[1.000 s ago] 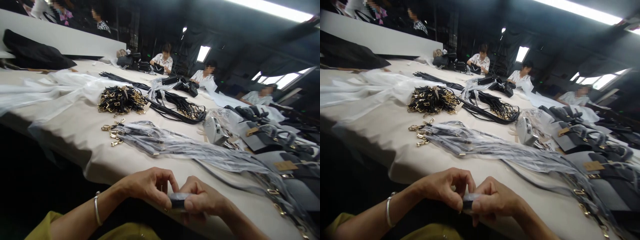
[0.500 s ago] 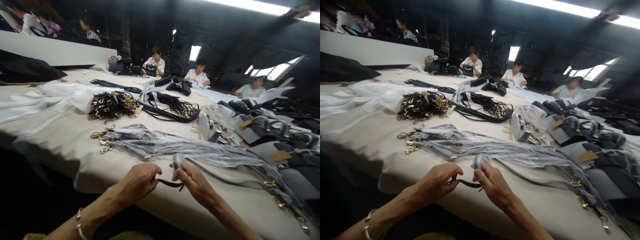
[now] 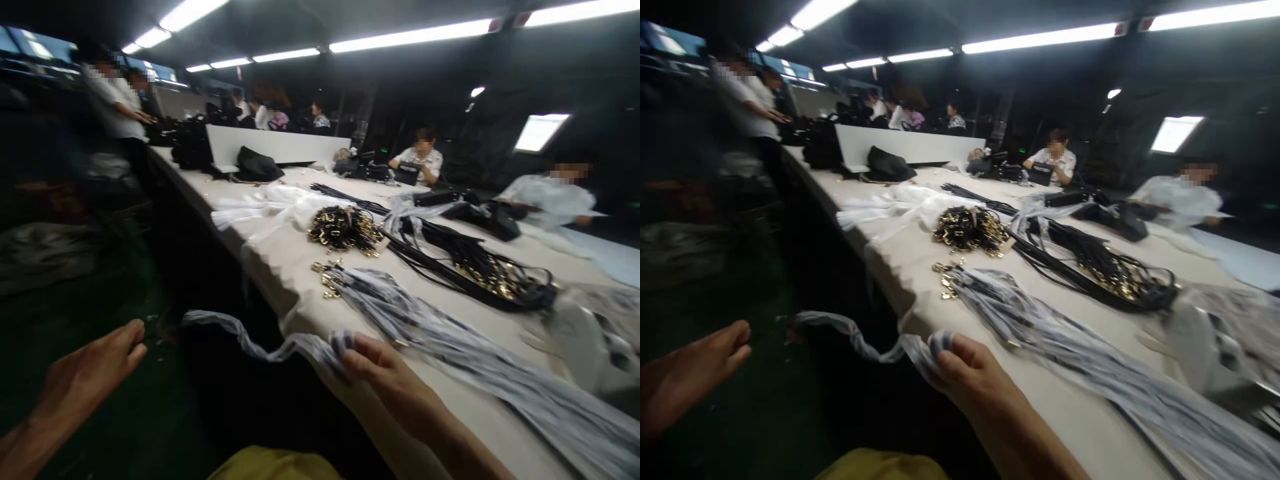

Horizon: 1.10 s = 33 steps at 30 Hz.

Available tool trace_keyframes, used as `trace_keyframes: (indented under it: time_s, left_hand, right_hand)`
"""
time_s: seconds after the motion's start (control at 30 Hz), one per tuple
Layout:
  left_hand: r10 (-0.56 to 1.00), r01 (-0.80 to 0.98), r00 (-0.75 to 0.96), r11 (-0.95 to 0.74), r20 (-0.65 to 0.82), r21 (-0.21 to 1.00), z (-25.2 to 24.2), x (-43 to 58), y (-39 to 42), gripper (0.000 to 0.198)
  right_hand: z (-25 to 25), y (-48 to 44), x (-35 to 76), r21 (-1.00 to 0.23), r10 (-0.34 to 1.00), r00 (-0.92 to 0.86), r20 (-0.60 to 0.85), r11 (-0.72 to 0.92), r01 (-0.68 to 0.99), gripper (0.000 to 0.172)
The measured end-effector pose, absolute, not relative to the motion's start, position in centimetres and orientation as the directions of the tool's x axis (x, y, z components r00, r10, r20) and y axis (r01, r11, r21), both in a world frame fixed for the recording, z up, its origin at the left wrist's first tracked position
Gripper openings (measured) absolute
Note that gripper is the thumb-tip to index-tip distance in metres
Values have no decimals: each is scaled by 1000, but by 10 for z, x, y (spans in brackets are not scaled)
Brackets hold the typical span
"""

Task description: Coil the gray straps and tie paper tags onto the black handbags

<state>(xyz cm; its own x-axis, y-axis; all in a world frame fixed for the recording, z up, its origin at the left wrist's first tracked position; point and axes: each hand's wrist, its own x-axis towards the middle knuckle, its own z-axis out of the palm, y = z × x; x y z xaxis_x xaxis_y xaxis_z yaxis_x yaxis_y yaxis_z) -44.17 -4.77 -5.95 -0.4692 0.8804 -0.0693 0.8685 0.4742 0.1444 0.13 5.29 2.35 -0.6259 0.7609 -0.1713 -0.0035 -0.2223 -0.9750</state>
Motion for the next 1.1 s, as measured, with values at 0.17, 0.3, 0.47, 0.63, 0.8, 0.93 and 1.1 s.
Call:
trace_keyframes:
  time_s: [0.17, 0.3, 0.47, 0.63, 0.8, 0.93, 1.1]
  left_hand:
    - [745, 714, -660, 661, -93, 232, -90, -479, -152, 31]
    - [769, 607, -640, 501, 6, 617, -92, -454, -152, 32]
    - [778, 501, -605, 206, 170, 840, -67, -423, -107, 29]
    - [972, 171, -114, -184, 205, 968, -48, -395, -74, 49]
    - [976, -67, 209, -49, 62, 997, -58, -362, -48, 52]
    - [985, -31, 142, -93, 96, 995, -57, -343, -35, 52]
    - [974, 121, 156, -183, 164, 976, -51, -327, -25, 46]
  right_hand:
    - [8, 67, -93, -864, 701, -675, -230, -466, -190, 46]
    - [2, 54, -152, -907, 599, -759, -255, -420, -27, 37]
    - [-5, 32, -196, -857, 364, -876, -315, -507, 97, 33]
    - [9, 34, -201, -882, 218, -911, -350, -404, 243, 35]
    - [43, 56, -174, -865, 339, -813, -473, -353, 356, 47]
    - [45, 58, -146, -872, 435, -760, -483, -158, 464, 51]
    - [41, 60, -112, -788, 605, -715, -351, 221, 574, 37]
